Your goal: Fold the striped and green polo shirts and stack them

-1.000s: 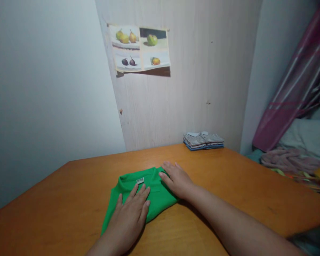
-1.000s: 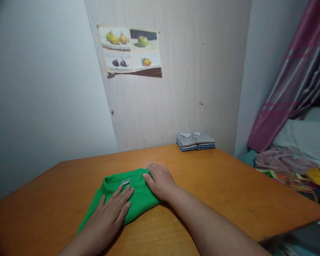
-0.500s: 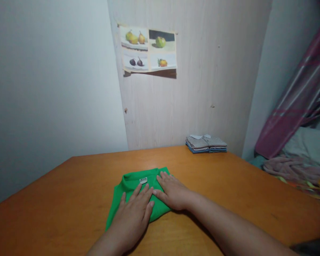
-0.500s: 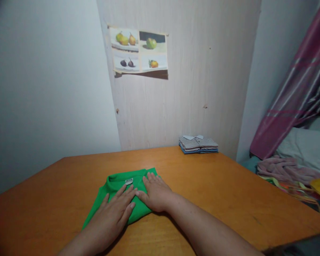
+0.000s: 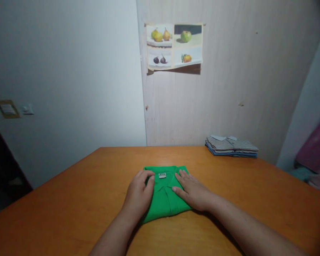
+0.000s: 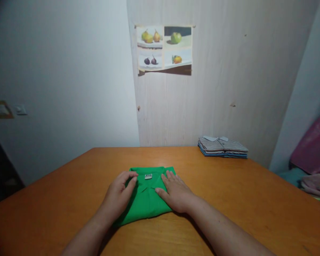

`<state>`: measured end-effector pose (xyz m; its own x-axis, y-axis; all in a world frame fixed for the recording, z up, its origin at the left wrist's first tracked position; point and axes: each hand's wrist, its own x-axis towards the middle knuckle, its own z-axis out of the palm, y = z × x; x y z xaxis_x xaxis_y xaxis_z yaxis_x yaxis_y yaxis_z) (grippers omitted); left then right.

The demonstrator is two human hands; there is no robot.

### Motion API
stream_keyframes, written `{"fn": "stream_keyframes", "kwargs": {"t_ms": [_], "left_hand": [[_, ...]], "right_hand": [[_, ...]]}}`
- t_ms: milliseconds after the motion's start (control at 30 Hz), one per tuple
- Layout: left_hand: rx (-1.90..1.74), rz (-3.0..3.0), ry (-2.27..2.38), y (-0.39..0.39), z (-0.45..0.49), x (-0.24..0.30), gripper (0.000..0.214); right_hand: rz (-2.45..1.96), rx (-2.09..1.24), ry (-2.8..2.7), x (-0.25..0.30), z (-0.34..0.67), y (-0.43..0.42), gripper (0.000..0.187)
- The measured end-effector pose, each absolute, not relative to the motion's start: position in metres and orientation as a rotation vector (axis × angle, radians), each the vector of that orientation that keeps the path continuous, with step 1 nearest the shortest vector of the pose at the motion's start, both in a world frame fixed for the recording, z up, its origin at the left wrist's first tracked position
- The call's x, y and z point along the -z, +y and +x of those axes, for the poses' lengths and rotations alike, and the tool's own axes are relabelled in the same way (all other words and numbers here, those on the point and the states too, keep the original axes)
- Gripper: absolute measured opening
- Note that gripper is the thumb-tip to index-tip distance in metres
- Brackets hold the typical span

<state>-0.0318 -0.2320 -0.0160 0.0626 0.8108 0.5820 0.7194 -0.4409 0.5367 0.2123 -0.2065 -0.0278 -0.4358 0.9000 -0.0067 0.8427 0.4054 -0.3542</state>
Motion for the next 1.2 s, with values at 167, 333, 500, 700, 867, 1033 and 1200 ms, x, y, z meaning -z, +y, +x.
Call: {"fn": "stream_keyframes", "kwargs": {"t_ms": [167, 333, 500, 700, 867, 1033, 1200], "left_hand": [[-1.093, 2.280, 1.772, -0.219, -0.048, 0.021, 0.045], [-0.539, 2.381, 1.906, -0.221, -0.038, 0.031, 0.063], [-0.316, 2.347, 1.897, -0.220, -0.034, 0.031, 0.070], [-0.292, 2.319, 1.867, -0.213, -0.035, 0.032, 0.070], [-0.391, 2.324, 1.835, -0.213, -0.037, 0.031, 0.068], [-0.745, 2.288, 1.913, -0.212, -0.040, 0.026, 0.062], [-0.891, 2.247, 2.008, -0.207, -0.041, 0.025, 0.048]], "right_hand": [[-1.530, -0.450, -2.471, 0.031, 0.214, -0.204, 0.099], [-1.503, -0.397, -2.462, 0.039, 0.216, -0.200, 0.096], [-1.473, -0.369, -2.440, 0.043, 0.218, -0.198, 0.094], [-1.466, -0.334, -2.465, 0.041, 0.219, -0.196, 0.096], [-1.466, -0.326, -2.453, 0.041, 0.219, -0.196, 0.098], [-1.462, -0.334, -2.456, 0.040, 0.220, -0.196, 0.099], [-1.456, -0.340, -2.461, 0.041, 0.221, -0.195, 0.098]]}}
